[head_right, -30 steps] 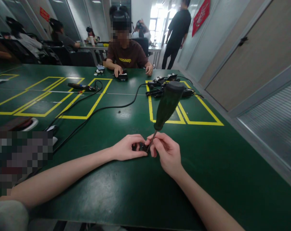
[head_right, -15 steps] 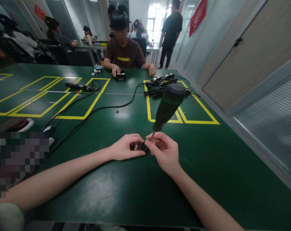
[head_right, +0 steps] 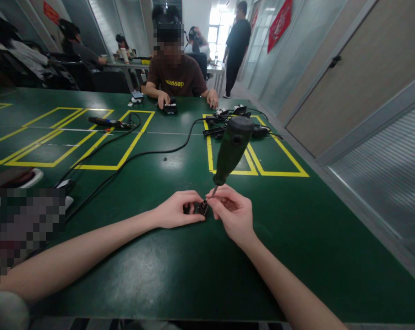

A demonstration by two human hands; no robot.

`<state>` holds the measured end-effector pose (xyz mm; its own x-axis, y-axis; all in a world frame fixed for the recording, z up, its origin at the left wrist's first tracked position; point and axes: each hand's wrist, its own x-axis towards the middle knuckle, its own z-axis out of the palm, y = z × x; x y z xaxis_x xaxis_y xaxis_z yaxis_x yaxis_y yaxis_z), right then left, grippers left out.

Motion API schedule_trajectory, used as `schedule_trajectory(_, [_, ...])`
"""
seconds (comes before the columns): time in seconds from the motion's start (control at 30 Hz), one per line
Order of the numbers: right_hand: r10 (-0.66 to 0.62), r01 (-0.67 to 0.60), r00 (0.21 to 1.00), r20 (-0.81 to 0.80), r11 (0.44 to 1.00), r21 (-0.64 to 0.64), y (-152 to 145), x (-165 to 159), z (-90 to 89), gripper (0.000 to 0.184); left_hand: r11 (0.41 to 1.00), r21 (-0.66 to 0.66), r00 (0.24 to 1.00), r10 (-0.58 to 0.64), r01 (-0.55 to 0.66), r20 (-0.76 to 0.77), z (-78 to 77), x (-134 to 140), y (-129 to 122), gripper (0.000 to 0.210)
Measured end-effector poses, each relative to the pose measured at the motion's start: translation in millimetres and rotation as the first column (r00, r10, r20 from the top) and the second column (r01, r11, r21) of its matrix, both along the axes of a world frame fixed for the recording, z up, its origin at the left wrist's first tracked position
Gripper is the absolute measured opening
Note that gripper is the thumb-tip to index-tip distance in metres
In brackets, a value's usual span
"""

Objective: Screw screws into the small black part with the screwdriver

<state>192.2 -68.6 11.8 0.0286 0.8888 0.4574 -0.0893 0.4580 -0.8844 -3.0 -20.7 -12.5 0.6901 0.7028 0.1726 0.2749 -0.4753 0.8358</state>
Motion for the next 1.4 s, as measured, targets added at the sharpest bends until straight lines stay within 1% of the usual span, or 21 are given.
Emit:
schedule_trajectory(0.17, [0.002,-0.001,0.999,0.041,1.0,-0.027,0.0,2.9,2.2,0.016,1.0,-0.015,1.0,-0.005,0.005,0.005,1.3,-0.8,-0.2,0.032])
schedule_trajectory(0.27, [0.03,-0.03,0.999,0.03,0.999,-0.023,-0.9,2.2,1.1,0.022,1.0,-0.012,1.0,-0.014,0.014,0.011,0.9,-1.5,0.3,0.035])
schedule_trajectory(0.37, [0.06,-0.06,0.998,0.019,0.997,-0.044,-1.9,-0.3,1.2,0.026,1.0,-0.008,1.0,-0.014,0.014,0.006,-0.2,-1.4,0.7,0.032])
schedule_trajectory(0.47, [0.075,-0.075,0.997,-0.002,0.995,-0.065,-2.2,-2.4,2.9,0.024,1.0,-0.001,1.0,-0.009,0.009,0.007,-0.2,-1.1,0.6,0.029])
schedule_trajectory(0.57, [0.091,-0.092,0.996,-0.023,0.995,-0.043,-1.8,-3.0,3.8,0.025,1.0,0.005,1.0,-0.016,0.016,0.006,1.1,-1.0,0.3,0.028])
schedule_trajectory(0.7, [0.068,-0.067,0.997,0.03,0.997,-0.023,-1.0,-1.7,2.6,0.026,1.0,0.002,1.0,-0.014,0.014,-0.007,1.7,-1.1,0.3,0.03])
schedule_trajectory(0.87, [0.051,-0.051,0.996,0.075,0.999,-0.012,-0.7,-0.4,1.4,0.029,1.0,0.001,1.0,-0.01,0.01,0.014,-0.2,-0.8,0.5,0.034])
schedule_trajectory(1.0, [0.065,-0.064,0.998,0.015,0.997,-0.05,-0.8,-3.2,0.9,0.027,1.0,0.007,1.0,-0.017,0.017,0.014,0.1,-1.3,0.4,0.031])
schedule_trajectory(1.07, [0.061,-0.063,0.997,-0.035,0.997,-0.042,-0.8,-4.7,0.8,0.023,1.0,0.005,1.0,-0.016,0.016,0.012,0.8,-1.5,0.3,0.03])
schedule_trajectory(1.13, [0.053,-0.055,0.997,-0.06,0.998,-0.034,-0.8,-5.2,1.1,0.024,1.0,0.002,1.0,-0.014,0.014,0.007,1.4,-1.6,0.3,0.03])
schedule_trajectory(1.27, [0.049,-0.049,0.999,0.0,0.998,-0.033,-1.0,-3.7,2.5,0.026,1.0,-0.003,1.0,-0.014,0.014,-0.007,1.7,-1.3,0.3,0.03])
schedule_trajectory(1.4, [0.012,-0.013,0.999,0.046,1.0,0.021,-1.7,-2.7,2.0,0.026,1.0,-0.013,1.0,-0.005,0.005,-0.008,1.5,-1.1,0.2,0.031])
